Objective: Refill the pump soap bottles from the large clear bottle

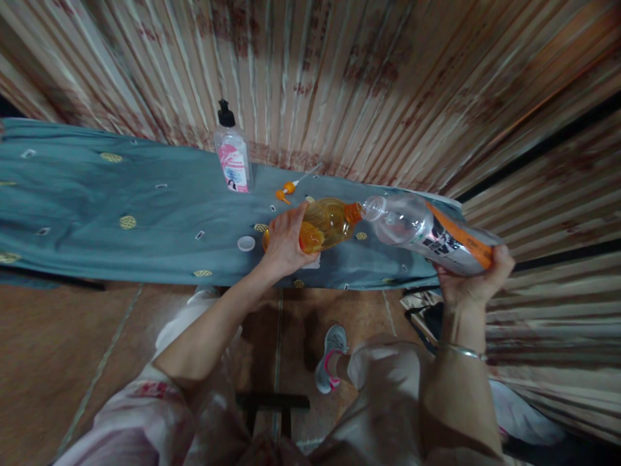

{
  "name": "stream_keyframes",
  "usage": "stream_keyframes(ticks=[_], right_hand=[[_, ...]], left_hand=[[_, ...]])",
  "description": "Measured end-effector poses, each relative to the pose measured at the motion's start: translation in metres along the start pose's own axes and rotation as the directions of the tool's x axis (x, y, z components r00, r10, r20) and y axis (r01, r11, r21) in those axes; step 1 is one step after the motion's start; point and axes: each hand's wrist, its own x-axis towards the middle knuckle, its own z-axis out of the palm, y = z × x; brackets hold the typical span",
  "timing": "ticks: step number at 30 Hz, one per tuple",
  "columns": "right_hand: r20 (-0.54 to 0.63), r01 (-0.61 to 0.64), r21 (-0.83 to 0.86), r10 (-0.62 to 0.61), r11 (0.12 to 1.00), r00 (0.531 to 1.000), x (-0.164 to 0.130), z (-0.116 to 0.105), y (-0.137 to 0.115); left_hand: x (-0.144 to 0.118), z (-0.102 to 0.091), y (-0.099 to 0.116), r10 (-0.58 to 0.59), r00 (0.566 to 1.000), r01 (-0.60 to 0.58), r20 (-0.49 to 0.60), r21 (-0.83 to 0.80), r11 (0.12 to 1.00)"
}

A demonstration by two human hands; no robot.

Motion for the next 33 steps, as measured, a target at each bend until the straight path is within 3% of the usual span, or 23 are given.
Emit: stream_keyframes(ticks=[3,14,33], right_hand=[[0.053,0.054,-0.040,-0.052,0.998,0.997,-0.0003,0.0002,0.0000],[0.066,0.069,-0.067,-0.064,0.995,0.996,0.0003,-0.0011,0.0008],[0.026,0.032,-0.045,-0.031,0.998,0.999,0.0008,-0.0006,0.0017]], left_hand=[[-0.0002,-0.0002,0.0002,0.001,1.000,-0.001,0.002,0.003,1.000],[-0.0003,0.0024,-0.0029,0.018,1.000,-0.018,-0.013,-0.007,1.000],[0.0004,-0.0003,0.0004,-0.003,1.000,0.003,0.007,-0.002,1.000]])
